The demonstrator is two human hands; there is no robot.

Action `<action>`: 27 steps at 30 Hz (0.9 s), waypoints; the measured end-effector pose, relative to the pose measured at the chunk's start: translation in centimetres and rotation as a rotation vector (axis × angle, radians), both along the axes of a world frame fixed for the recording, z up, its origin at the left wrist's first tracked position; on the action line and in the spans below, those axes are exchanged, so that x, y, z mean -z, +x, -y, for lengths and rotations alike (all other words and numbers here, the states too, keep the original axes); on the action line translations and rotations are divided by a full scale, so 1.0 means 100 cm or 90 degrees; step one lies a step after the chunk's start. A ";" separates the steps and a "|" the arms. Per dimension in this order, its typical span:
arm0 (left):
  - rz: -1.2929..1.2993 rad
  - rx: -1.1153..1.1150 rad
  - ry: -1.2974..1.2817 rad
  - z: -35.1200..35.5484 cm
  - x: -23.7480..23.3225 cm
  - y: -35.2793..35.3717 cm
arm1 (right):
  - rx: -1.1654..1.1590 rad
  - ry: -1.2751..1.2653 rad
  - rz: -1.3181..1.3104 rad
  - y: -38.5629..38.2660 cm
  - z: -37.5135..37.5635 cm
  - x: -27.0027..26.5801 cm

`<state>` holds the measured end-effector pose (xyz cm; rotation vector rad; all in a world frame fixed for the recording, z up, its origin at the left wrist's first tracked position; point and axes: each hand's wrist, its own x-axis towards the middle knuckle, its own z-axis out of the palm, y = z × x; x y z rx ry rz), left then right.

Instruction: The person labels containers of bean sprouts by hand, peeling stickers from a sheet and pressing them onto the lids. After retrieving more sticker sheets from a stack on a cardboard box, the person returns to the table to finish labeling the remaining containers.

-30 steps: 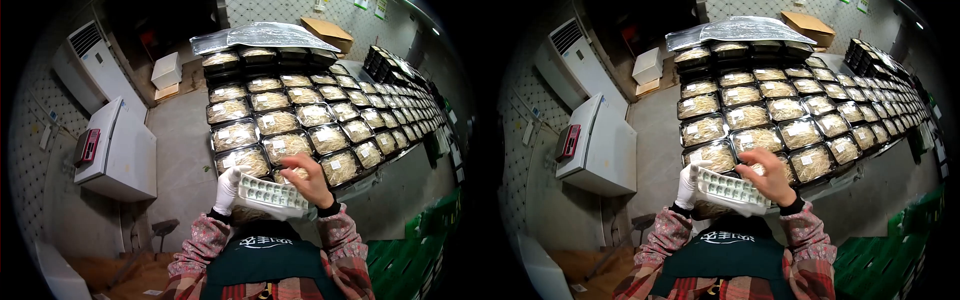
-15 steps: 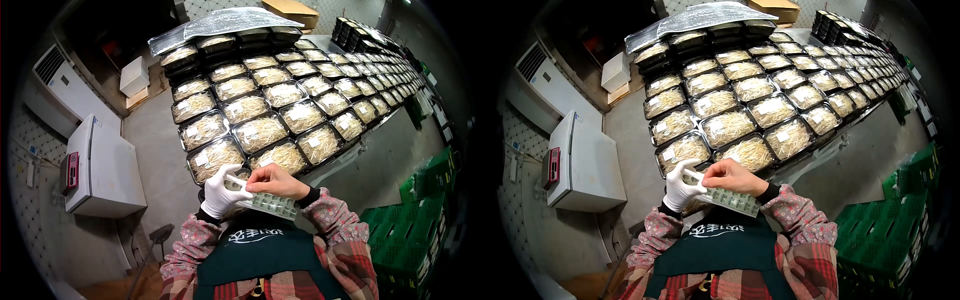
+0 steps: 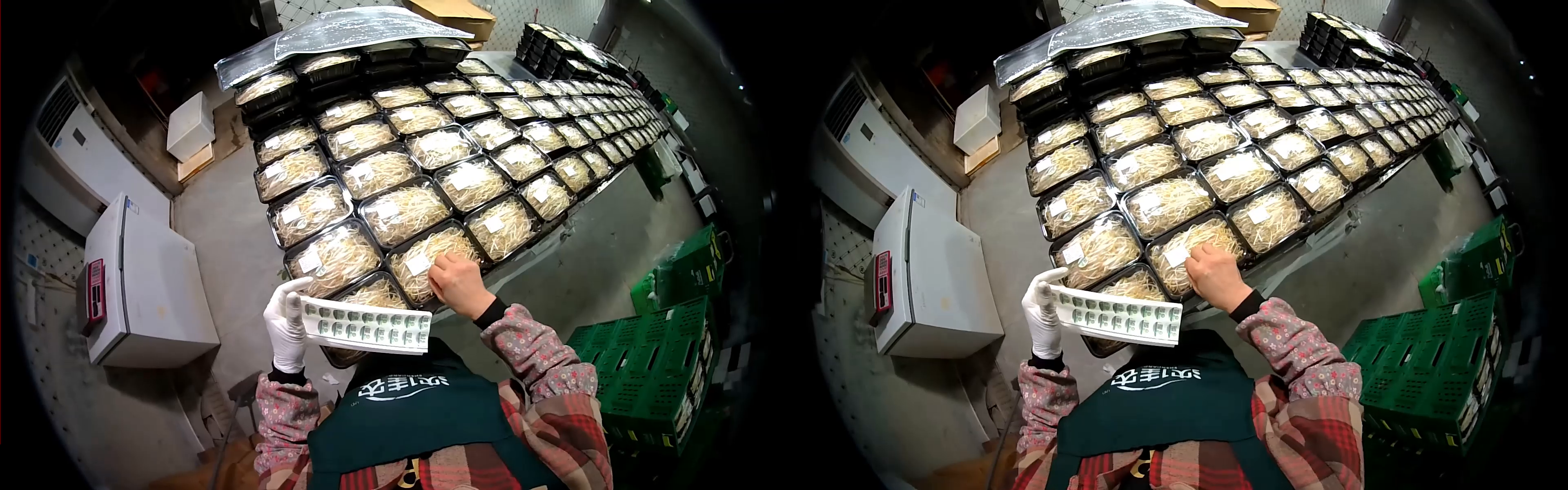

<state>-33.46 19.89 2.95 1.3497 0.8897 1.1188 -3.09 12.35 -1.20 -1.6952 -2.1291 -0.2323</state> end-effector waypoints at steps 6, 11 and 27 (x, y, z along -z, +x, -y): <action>0.031 -0.033 -0.010 0.011 -0.006 -0.008 | -0.007 -0.027 -0.105 -0.001 0.031 0.002; 0.047 0.019 -0.097 0.015 -0.012 -0.003 | 0.046 -0.142 -0.068 -0.005 0.046 -0.002; 0.082 -0.001 -0.139 0.054 -0.029 0.049 | -0.062 -0.314 -0.881 0.018 0.064 -0.056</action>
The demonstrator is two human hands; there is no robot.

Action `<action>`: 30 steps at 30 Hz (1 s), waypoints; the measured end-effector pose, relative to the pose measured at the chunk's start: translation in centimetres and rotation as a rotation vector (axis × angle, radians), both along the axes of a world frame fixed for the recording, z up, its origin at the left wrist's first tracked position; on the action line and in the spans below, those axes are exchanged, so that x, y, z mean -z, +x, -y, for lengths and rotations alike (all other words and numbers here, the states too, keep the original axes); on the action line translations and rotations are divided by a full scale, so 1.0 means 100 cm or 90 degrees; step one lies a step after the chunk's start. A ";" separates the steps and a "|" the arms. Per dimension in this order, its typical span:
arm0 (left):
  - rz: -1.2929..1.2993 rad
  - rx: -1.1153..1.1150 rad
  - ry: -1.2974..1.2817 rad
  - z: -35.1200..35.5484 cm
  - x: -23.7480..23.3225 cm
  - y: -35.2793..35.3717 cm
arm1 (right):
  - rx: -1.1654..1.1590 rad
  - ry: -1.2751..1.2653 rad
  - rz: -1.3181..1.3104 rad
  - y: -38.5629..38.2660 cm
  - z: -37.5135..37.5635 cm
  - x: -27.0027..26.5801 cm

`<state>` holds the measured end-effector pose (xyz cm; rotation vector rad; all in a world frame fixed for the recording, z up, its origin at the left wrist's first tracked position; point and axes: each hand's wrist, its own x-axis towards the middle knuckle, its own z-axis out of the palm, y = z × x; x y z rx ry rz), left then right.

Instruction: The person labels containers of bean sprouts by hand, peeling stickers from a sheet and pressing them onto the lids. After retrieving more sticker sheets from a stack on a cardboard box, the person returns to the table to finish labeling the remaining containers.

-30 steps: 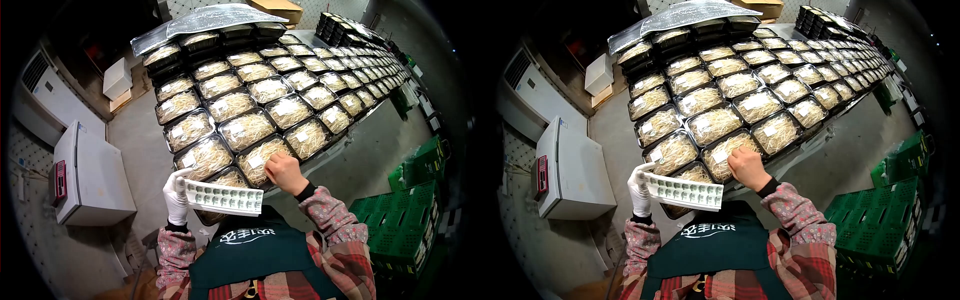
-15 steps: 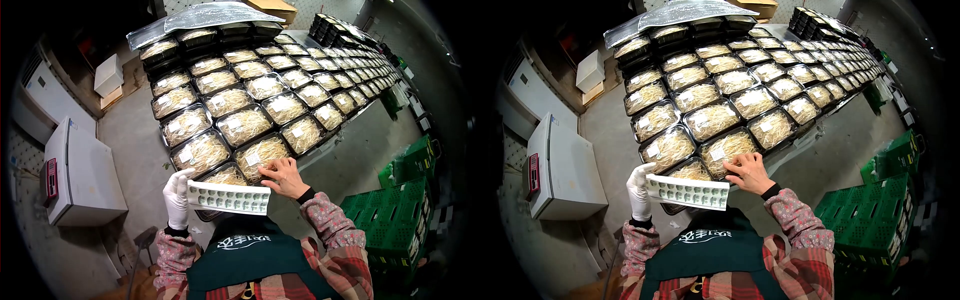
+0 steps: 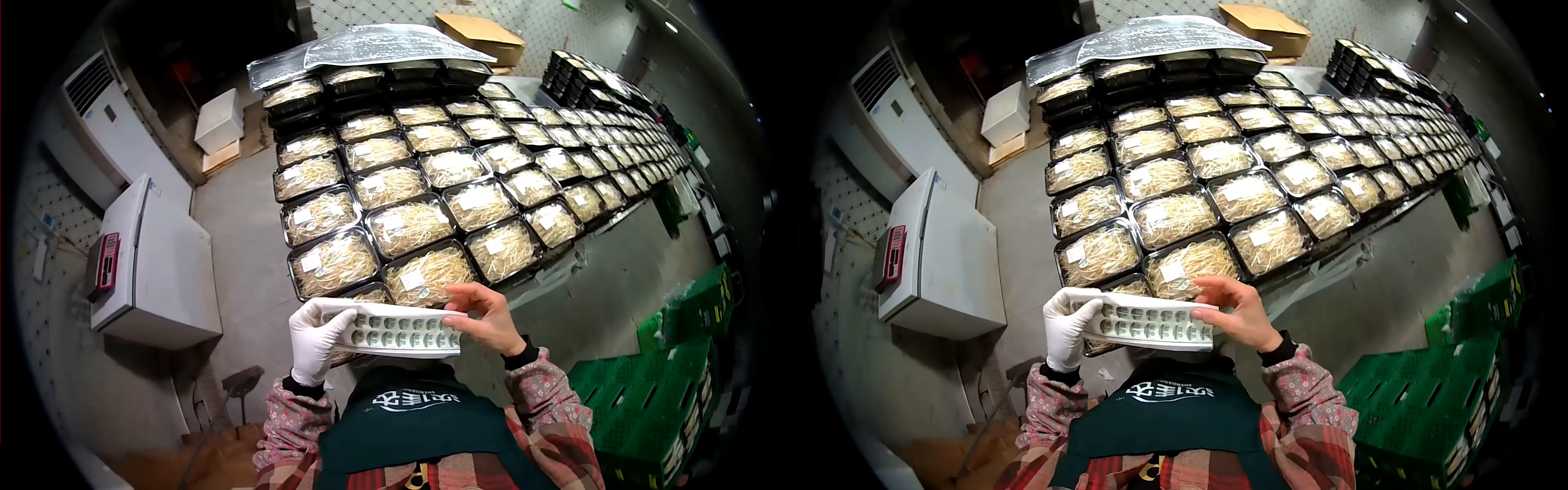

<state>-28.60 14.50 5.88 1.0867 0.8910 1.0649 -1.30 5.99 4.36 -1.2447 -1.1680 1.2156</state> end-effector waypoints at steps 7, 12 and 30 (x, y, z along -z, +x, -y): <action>-0.014 -0.125 0.043 0.021 0.019 0.076 | -0.043 0.022 -0.048 0.076 -0.006 0.010; 0.021 -0.058 -0.080 0.020 0.029 0.127 | 0.001 -0.006 -0.078 0.126 -0.015 0.011; -0.049 -0.099 -0.073 -0.001 0.038 0.152 | -0.290 0.292 0.383 0.192 -0.067 -0.012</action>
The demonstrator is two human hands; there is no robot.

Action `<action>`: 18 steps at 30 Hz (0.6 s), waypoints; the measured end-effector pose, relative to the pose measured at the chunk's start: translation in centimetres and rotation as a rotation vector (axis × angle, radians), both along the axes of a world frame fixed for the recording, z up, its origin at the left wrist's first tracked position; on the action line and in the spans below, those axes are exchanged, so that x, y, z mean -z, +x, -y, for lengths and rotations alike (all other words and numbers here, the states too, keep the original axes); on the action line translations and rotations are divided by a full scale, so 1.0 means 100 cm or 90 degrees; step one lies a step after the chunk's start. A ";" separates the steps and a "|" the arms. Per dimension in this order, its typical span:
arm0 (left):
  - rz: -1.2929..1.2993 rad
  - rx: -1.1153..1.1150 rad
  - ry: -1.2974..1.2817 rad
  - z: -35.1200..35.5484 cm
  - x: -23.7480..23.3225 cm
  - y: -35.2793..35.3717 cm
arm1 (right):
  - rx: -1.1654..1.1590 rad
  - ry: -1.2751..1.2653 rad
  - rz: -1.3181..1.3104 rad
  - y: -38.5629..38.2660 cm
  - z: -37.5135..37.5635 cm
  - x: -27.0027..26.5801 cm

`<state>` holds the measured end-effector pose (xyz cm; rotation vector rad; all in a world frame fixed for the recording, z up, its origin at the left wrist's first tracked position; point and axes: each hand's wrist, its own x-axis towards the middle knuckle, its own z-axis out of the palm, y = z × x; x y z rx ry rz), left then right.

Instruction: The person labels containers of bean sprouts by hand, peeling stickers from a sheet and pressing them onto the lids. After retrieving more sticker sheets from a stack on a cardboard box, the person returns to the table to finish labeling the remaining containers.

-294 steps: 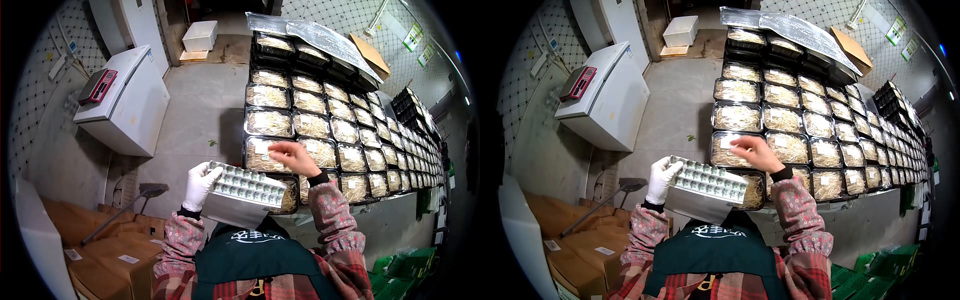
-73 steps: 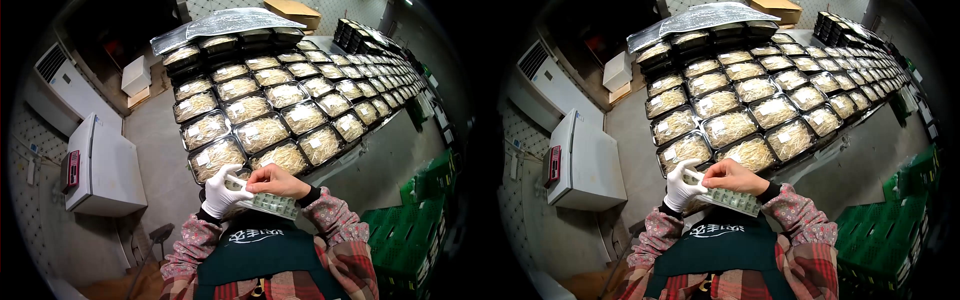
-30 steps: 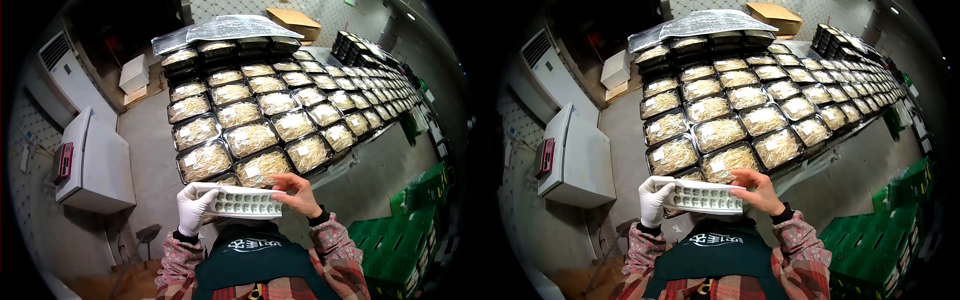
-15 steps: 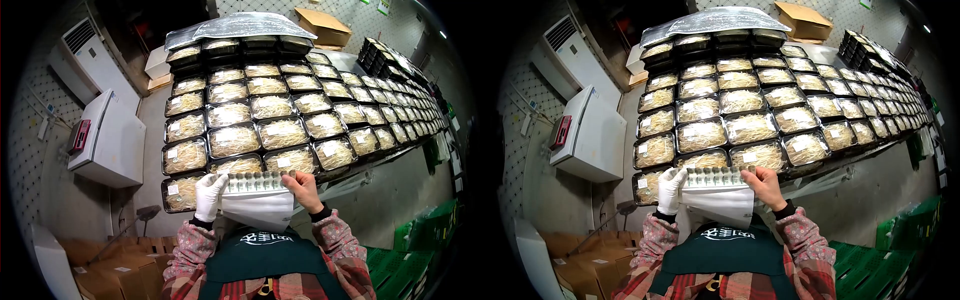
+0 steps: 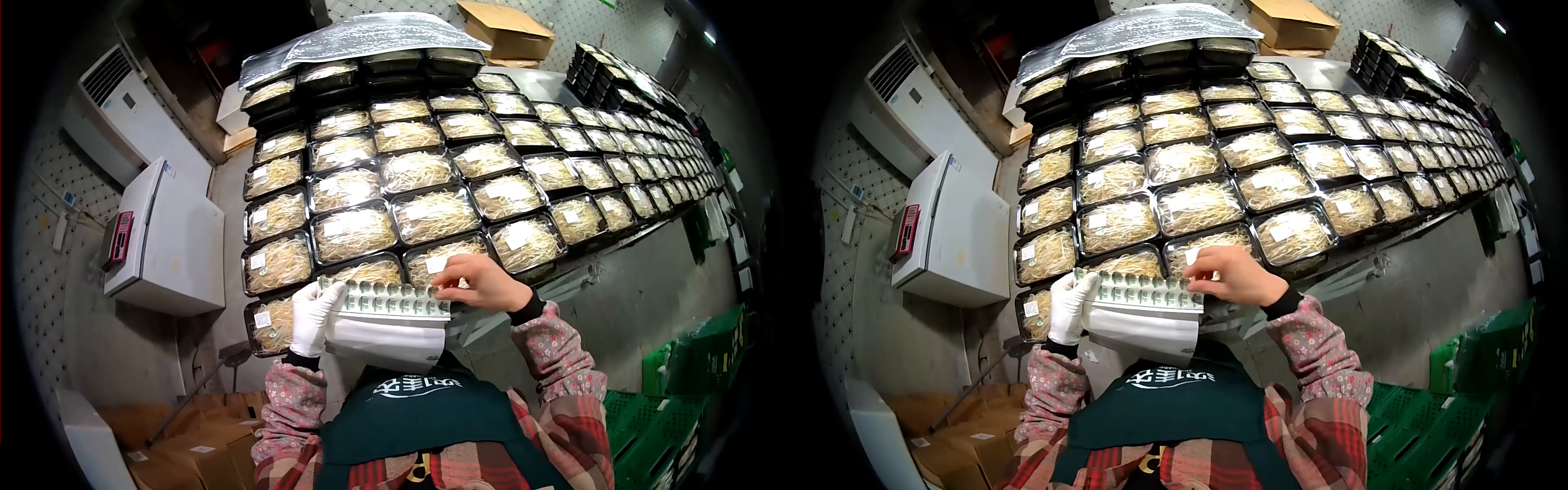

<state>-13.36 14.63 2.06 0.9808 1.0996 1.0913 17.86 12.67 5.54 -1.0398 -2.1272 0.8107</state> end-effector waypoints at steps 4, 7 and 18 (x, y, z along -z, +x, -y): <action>-0.003 0.033 -0.018 -0.011 0.002 -0.008 | -0.044 -0.103 0.017 -0.013 -0.002 0.010; -0.041 0.015 -0.030 -0.021 0.011 -0.030 | 0.201 -0.214 -0.309 -0.002 0.000 0.027; -0.005 0.034 -0.014 -0.032 -0.002 -0.023 | 0.510 0.053 0.287 -0.016 0.006 0.066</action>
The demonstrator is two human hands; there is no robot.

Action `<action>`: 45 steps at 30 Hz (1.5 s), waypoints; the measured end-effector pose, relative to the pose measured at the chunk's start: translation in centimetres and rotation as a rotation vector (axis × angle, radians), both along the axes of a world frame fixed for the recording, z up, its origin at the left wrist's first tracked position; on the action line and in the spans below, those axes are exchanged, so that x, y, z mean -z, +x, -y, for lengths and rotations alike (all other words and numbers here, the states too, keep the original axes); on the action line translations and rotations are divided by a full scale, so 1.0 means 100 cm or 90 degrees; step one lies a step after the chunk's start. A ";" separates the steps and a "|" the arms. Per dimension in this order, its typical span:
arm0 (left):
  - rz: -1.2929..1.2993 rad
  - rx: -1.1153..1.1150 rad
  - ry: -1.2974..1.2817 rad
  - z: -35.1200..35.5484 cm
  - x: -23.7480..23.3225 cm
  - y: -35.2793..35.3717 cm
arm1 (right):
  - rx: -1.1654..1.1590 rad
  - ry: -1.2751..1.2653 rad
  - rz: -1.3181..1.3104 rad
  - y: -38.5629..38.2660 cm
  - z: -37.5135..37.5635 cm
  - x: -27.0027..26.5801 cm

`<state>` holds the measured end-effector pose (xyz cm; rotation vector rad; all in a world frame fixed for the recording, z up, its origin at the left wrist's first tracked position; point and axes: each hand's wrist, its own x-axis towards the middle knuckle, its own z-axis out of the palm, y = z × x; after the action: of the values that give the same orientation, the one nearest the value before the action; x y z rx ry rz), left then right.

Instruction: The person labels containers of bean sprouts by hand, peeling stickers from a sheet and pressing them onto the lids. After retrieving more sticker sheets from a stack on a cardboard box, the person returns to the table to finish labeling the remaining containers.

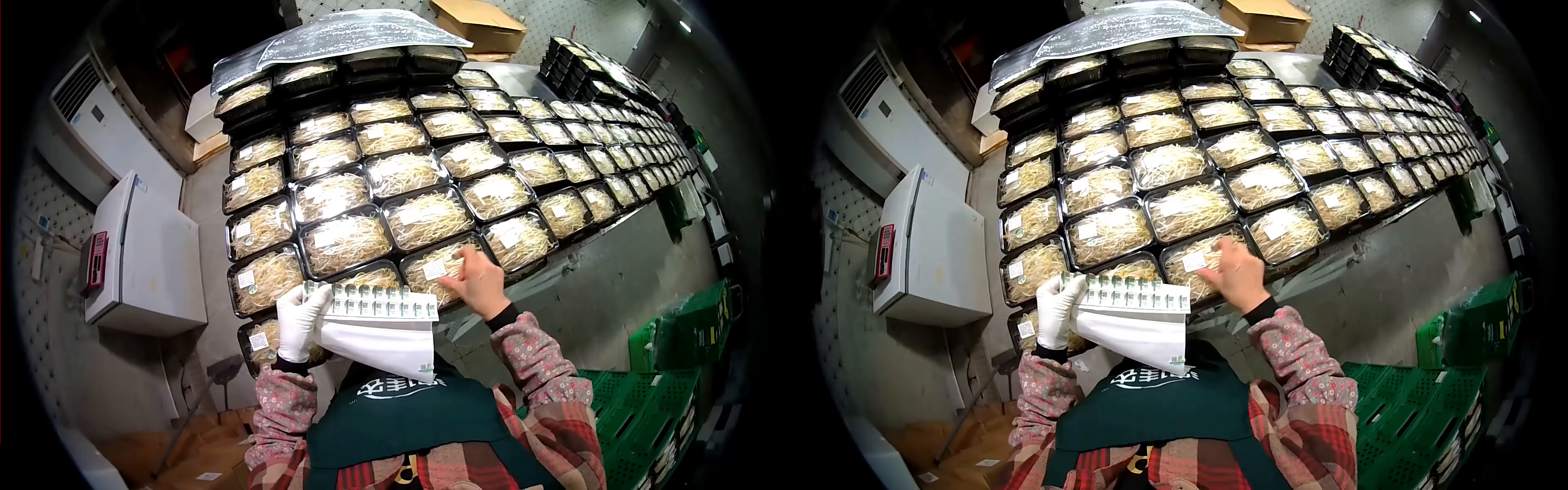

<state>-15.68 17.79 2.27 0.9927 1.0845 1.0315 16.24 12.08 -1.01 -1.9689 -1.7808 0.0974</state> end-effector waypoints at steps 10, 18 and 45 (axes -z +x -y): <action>-0.343 -0.056 0.429 -0.029 0.066 -0.032 | 0.039 0.056 -0.277 -0.003 -0.085 0.001; 0.022 -0.087 0.068 -0.016 -0.019 -0.017 | 0.023 0.106 0.006 -0.003 -0.105 0.016; 0.038 -0.092 0.047 -0.039 -0.010 -0.023 | -0.150 0.059 -0.621 -0.002 -0.182 -0.029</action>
<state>-17.97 21.67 3.26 0.9470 1.0878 1.2190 16.03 30.26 1.85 -1.2560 -1.2838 0.8677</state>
